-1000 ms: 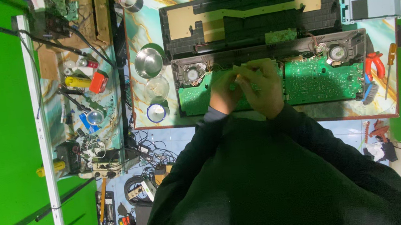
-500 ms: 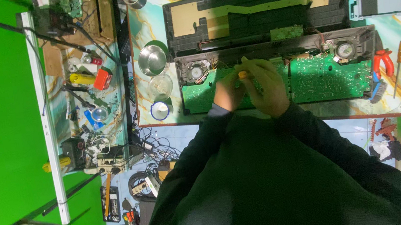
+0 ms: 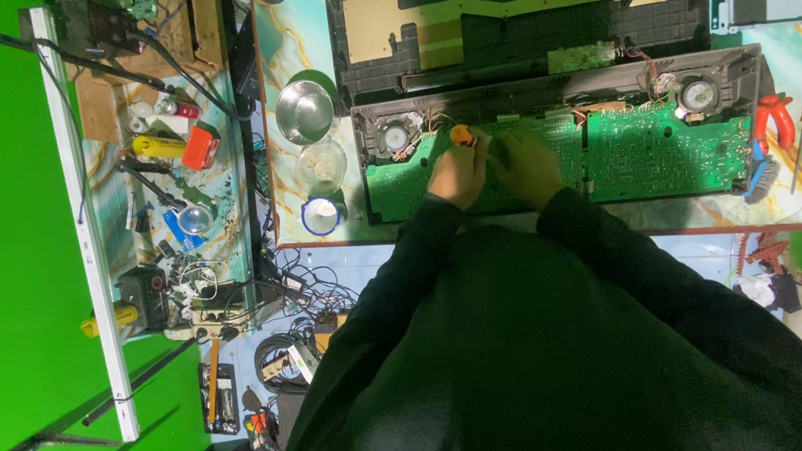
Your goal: The person unscrews and removes components from an electronic device using a screwdriver and small pliers, working on a green-backed circuit board.
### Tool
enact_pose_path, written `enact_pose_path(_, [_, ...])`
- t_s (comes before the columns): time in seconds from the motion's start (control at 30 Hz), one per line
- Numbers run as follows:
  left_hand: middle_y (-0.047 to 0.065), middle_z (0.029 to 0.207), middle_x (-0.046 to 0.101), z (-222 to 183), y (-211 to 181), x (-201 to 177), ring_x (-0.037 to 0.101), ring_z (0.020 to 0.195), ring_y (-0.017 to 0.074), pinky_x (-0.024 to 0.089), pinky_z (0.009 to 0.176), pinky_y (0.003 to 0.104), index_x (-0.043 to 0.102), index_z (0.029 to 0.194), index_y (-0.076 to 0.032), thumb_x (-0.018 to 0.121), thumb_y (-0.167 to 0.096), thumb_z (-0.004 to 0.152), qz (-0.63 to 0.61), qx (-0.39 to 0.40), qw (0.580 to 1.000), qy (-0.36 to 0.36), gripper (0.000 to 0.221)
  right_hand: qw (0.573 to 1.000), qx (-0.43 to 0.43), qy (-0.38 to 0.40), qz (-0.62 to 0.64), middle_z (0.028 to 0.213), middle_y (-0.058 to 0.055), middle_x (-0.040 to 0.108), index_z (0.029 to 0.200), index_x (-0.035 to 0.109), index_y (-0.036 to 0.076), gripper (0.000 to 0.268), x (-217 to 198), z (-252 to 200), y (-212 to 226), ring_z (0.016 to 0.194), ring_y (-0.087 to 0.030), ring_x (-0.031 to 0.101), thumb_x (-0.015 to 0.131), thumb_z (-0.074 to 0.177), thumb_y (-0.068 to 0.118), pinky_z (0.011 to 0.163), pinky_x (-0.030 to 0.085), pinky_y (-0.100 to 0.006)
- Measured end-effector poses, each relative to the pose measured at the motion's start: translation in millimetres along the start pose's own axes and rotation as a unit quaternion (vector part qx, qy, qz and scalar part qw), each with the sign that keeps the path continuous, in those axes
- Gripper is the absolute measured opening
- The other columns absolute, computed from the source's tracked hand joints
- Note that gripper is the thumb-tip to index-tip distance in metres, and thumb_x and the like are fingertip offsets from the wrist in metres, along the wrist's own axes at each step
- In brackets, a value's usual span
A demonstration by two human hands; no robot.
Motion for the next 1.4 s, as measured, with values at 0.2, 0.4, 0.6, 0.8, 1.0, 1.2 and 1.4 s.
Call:
enact_pose_path(0.2, [0.012,0.060,0.059,-14,10,8,0.051,0.042,0.0229,0.041,0.040,0.036,0.069,0.092,-0.001,0.050,-0.026,0.110,0.060,0.107,0.989,-0.084,0.036,1.000,-0.027,0.002,-0.004,0.095,-0.016,0.062,0.100,0.060,0.005,0.023,2,5,4,0.087,-0.040,0.062,0.071,0.091,0.023,0.075,0.051,-0.051])
enact_pose_path(0.4, [0.013,0.056,0.058,-17,32,23,0.056,0.045,0.0313,0.047,0.048,0.046,0.063,0.068,-0.007,0.053,-0.029,0.107,0.071,0.028,0.997,0.022,0.046,0.997,-0.034,0.001,-0.064,0.098,-0.016,0.062,0.101,0.062,0.006,0.021,18,2,0,0.084,-0.038,0.063,0.071,0.090,0.021,0.068,0.051,-0.047])
enact_pose_path(0.6, [0.019,0.063,0.063,-11,25,20,0.062,0.054,0.0394,0.049,0.053,0.052,0.063,0.071,-0.005,0.054,-0.030,0.105,0.031,-0.007,0.999,0.043,0.043,0.990,-0.054,0.024,-0.125,0.100,-0.015,0.062,0.100,0.060,0.005,0.018,33,-1,-12,0.092,-0.035,0.064,0.067,0.091,0.019,0.078,0.052,-0.045])
enact_pose_path(0.8, [0.021,0.065,0.064,-5,19,17,0.063,0.057,0.0408,0.049,0.056,0.052,0.063,0.074,-0.005,0.056,-0.024,0.104,0.046,-0.032,0.997,0.044,0.036,0.989,-0.061,0.022,-0.131,0.097,-0.014,0.062,0.101,0.062,0.005,0.016,28,-2,-6,0.092,-0.033,0.063,0.064,0.095,0.020,0.080,0.050,-0.044])
enact_pose_path(1.0, [0.022,0.083,0.066,13,-18,-31,0.065,0.073,0.0414,0.050,0.063,0.046,0.058,0.101,-0.001,0.047,-0.017,0.108,-0.158,-0.046,0.986,-0.042,0.021,0.989,-0.077,0.036,-0.121,0.102,-0.014,0.062,0.106,0.062,0.004,0.021,22,0,-1,0.097,-0.033,0.063,0.063,0.092,0.021,0.085,0.048,-0.045])
enact_pose_path(1.2, [0.022,0.083,0.067,-2,-2,-11,0.066,0.074,0.0410,0.050,0.067,0.046,0.061,0.098,-0.003,0.045,-0.023,0.112,-0.159,-0.126,0.979,-0.034,0.029,0.992,-0.046,0.051,-0.107,0.104,-0.014,0.061,0.106,0.060,0.006,0.019,17,-1,4,0.101,-0.034,0.062,0.063,0.095,0.021,0.087,0.047,-0.045])
enact_pose_path(1.4, [0.022,0.080,0.069,-26,40,28,0.069,0.074,0.0413,0.052,0.067,0.048,0.066,0.092,-0.005,0.048,-0.025,0.109,-0.144,-0.177,0.973,-0.014,0.032,0.989,-0.057,0.067,-0.119,0.107,-0.014,0.062,0.112,0.061,0.007,0.021,21,-1,-3,0.100,-0.034,0.062,0.061,0.095,0.020,0.088,0.046,-0.047])
Point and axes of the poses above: each hand's wrist, its own z-axis towards the middle knuckle, its own x-axis out of the palm, y = z × x, the point moved 1 cm from there along z, towards the middle knuckle
